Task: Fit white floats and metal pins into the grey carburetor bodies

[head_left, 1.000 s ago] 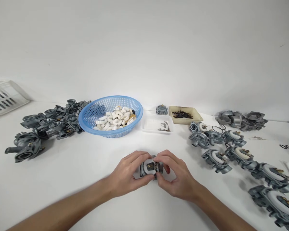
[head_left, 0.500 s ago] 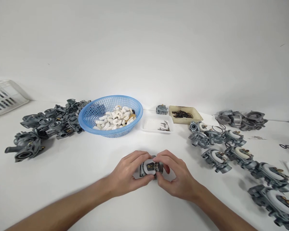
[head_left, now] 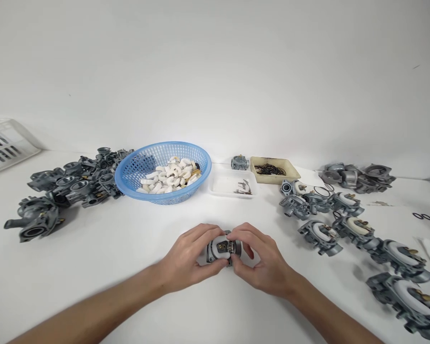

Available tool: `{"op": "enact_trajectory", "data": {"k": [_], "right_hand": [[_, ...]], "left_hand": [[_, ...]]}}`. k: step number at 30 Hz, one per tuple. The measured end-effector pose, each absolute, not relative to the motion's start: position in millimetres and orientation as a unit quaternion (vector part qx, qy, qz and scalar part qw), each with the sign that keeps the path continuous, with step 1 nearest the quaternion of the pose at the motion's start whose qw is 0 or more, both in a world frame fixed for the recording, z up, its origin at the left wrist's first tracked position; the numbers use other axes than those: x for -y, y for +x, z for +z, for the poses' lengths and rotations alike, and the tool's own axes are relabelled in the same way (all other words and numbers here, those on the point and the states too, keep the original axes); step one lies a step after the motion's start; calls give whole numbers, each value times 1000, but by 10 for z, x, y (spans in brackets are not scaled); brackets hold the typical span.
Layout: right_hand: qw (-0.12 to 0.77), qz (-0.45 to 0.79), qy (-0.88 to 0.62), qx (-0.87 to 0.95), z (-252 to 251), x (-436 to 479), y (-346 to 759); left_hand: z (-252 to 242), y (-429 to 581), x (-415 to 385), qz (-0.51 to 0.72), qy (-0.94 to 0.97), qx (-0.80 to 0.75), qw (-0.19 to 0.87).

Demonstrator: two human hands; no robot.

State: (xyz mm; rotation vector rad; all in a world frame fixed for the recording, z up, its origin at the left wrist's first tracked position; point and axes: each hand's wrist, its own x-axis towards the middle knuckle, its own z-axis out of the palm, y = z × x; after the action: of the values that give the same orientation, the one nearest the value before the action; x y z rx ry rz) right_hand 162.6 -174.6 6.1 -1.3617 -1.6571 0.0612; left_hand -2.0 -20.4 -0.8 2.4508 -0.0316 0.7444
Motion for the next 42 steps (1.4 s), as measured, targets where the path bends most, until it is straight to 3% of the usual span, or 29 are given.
{"op": "enact_trajectory", "data": {"k": [42], "right_hand": [[441,76,-580,681,90,1747,1769]], "left_hand": [[-33,-30,199,284,921,21,266]]}}
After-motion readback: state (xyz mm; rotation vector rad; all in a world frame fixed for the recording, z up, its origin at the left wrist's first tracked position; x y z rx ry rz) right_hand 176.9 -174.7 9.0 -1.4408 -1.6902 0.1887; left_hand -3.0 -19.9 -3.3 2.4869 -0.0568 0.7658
